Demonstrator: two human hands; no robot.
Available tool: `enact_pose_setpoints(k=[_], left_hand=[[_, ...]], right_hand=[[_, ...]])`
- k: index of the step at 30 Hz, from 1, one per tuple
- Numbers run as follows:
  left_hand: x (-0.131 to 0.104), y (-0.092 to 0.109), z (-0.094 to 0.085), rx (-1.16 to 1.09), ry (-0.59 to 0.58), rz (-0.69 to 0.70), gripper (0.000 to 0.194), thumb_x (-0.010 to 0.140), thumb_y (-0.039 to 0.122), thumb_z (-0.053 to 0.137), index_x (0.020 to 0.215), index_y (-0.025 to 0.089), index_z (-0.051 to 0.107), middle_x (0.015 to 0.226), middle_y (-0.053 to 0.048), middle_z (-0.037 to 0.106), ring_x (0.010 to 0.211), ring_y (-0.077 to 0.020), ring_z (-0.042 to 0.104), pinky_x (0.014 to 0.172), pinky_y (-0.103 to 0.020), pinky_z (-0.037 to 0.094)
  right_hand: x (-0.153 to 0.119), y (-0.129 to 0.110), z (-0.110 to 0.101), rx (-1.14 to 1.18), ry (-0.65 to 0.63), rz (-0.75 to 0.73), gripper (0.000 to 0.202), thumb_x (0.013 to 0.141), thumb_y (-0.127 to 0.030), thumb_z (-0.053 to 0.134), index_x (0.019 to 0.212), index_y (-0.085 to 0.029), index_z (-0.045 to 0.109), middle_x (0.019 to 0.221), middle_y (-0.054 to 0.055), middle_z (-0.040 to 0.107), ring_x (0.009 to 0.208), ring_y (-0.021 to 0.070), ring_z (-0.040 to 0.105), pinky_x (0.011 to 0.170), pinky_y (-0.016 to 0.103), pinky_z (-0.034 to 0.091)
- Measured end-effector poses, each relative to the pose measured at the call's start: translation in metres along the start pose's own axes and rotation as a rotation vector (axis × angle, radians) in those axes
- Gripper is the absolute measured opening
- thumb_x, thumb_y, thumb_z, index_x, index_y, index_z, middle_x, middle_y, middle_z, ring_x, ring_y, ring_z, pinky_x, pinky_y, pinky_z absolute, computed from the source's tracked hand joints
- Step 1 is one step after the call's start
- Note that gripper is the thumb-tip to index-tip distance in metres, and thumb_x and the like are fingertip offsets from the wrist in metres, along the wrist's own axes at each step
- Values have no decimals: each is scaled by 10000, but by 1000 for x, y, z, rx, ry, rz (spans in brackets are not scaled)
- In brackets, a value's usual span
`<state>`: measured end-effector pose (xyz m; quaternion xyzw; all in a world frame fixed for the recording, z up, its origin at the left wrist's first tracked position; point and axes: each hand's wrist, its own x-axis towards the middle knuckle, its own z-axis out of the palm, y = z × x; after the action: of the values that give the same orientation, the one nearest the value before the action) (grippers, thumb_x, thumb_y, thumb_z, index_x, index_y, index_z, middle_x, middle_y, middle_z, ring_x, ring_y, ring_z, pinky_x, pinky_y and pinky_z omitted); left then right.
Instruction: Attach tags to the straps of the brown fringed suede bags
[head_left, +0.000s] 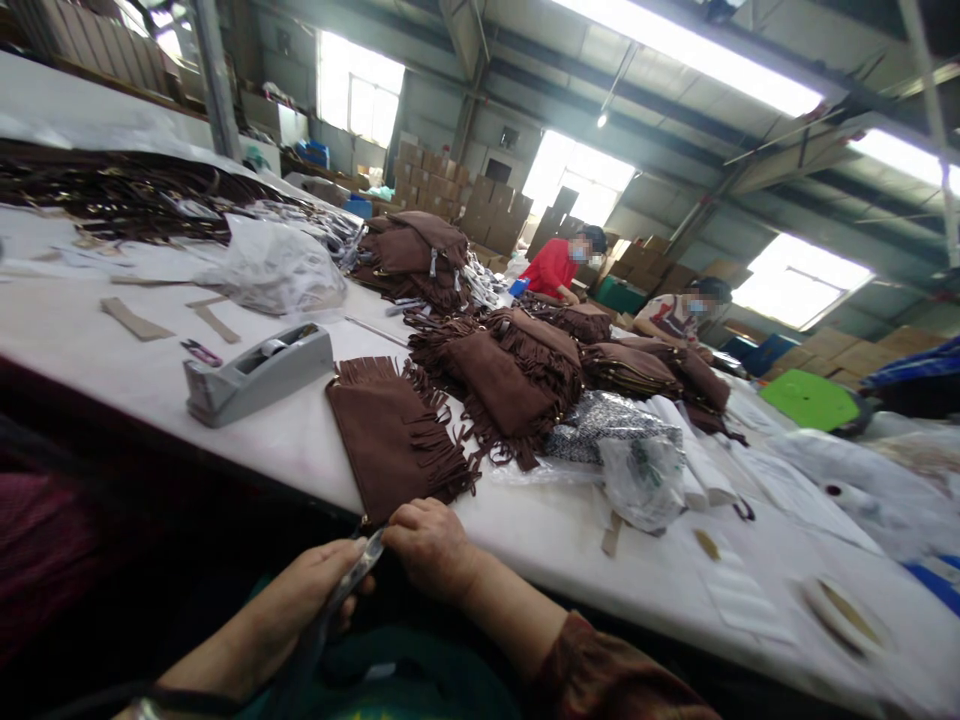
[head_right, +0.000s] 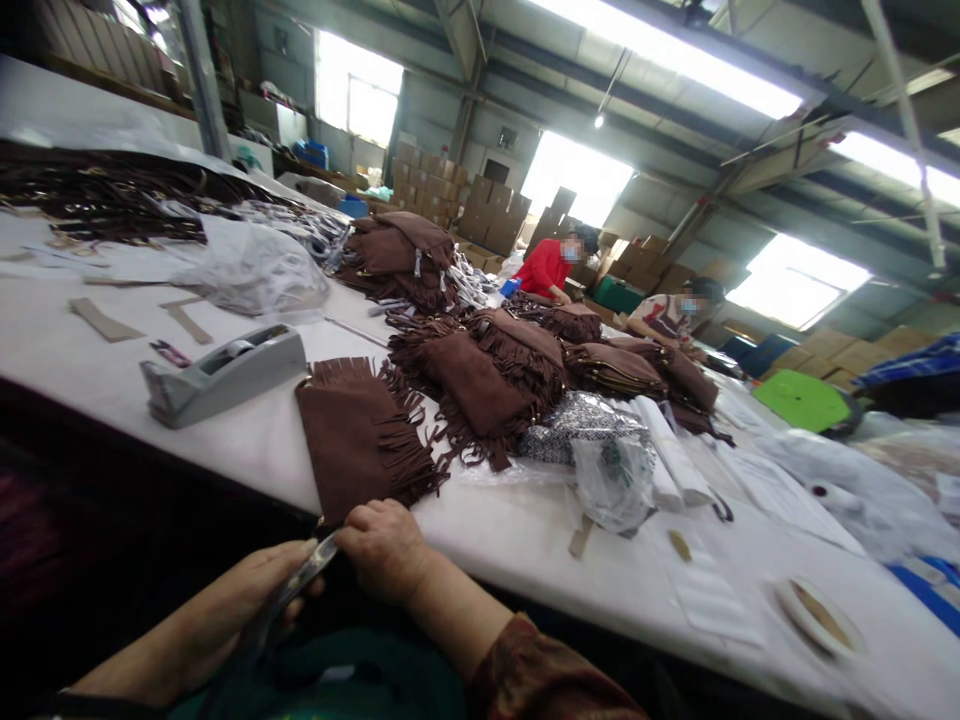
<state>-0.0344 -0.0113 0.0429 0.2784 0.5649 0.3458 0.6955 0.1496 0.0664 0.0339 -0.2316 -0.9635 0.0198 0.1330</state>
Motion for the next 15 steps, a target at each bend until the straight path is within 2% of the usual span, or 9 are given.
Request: enact_pose_setpoints(k=[2, 6, 11, 15], left_hand=[[2, 5, 4, -22, 11, -12, 618, 564, 730, 750, 782, 165, 624, 663, -10, 625, 487, -93, 459, 468, -216, 369], [11, 5, 10, 81, 53, 42, 613, 506, 719, 771, 715, 161, 624, 603, -7, 595, 462, -101, 452, 444, -218, 312], [20, -7, 10, 373, 164, 240, 601, 635, 775, 605, 610, 174, 609, 449, 23, 458, 429, -133, 403, 438, -252, 264], [19, -14, 8, 476, 167, 344, 534, 787, 695, 501, 644, 193, 614, 537, 1, 526, 510, -169, 460, 495, -279, 329]], right_hand=[[0, 0, 2, -2, -6, 5, 81, 896, -266, 606, 942, -214, 647, 930, 32, 650, 825, 190, 543, 712, 327, 392], [-2, -1, 6, -15, -9, 7, 78, 898, -262, 602, 953, -212, 626, 945, 35, 641, 847, 198, 549, 722, 330, 397], [1, -3, 8, -63, -50, 18, 95, 901, -303, 603, 921, -210, 611, 905, 39, 624, 813, 204, 564, 692, 332, 413], [4, -6, 6, -58, -89, 68, 94, 874, -292, 627, 903, -203, 625, 875, 37, 623, 758, 192, 581, 657, 325, 427]])
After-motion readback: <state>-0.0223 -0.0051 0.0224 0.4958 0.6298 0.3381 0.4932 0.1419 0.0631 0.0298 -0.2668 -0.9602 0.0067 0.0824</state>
